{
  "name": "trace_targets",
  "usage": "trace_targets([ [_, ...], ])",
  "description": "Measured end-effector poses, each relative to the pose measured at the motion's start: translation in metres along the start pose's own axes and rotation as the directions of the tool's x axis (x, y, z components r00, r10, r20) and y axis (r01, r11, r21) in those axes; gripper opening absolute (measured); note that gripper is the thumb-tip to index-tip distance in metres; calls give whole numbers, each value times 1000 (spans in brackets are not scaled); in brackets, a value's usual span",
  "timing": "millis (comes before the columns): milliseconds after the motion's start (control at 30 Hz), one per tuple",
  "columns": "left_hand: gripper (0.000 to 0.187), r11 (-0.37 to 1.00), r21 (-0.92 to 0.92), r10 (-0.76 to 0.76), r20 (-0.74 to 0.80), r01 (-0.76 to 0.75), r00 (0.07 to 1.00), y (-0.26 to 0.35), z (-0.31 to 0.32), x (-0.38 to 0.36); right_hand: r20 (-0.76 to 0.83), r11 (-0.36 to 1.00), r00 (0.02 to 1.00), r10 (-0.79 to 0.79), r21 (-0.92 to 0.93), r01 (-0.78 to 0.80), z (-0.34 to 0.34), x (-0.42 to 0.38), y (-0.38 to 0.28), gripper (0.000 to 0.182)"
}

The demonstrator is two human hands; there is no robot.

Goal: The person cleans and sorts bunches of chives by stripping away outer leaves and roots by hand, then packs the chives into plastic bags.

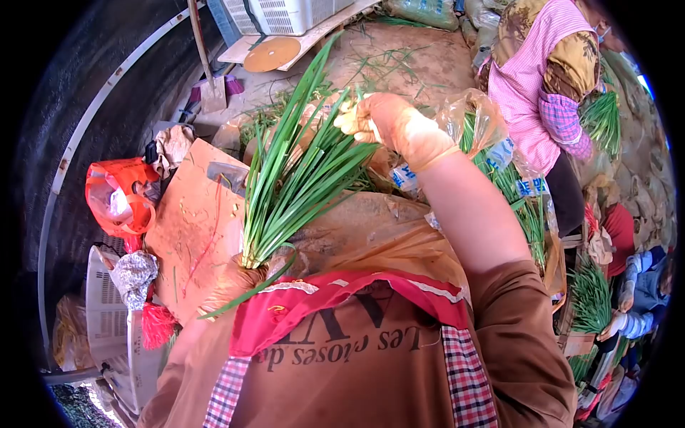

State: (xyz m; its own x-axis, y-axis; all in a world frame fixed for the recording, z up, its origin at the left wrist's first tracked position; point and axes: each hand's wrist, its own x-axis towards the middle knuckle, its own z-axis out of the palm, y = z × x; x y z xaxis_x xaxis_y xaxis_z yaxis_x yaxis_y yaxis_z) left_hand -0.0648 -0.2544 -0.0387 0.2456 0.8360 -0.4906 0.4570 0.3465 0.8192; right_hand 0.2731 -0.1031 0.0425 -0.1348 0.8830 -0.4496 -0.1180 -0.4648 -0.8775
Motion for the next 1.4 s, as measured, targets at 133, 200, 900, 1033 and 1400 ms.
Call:
trace_targets([
  [133,8,1000,18,6,-7,-6,1000,-2,0,1,100,994,993,-62,98,52,8,2,11,27],
  [200,8,1000,24,13,-20,-12,1000,3,1,-3,-2,966,979,-205,162,203,7,10,19,24],
  [900,7,994,-88,-66,20,67,998,-1,0,-1,247,976,964,-95,213,42,18,9,11,26],
  [1033,6,996,17,86,-26,-86,996,-6,-1,2,200,920,949,-244,-262,292,30,0,4,22],
  [1400,12,988,-150,59,87,-45,994,-25,-12,17,-74,129,918,-390,-991,-26,-7,21,-103,28],
])
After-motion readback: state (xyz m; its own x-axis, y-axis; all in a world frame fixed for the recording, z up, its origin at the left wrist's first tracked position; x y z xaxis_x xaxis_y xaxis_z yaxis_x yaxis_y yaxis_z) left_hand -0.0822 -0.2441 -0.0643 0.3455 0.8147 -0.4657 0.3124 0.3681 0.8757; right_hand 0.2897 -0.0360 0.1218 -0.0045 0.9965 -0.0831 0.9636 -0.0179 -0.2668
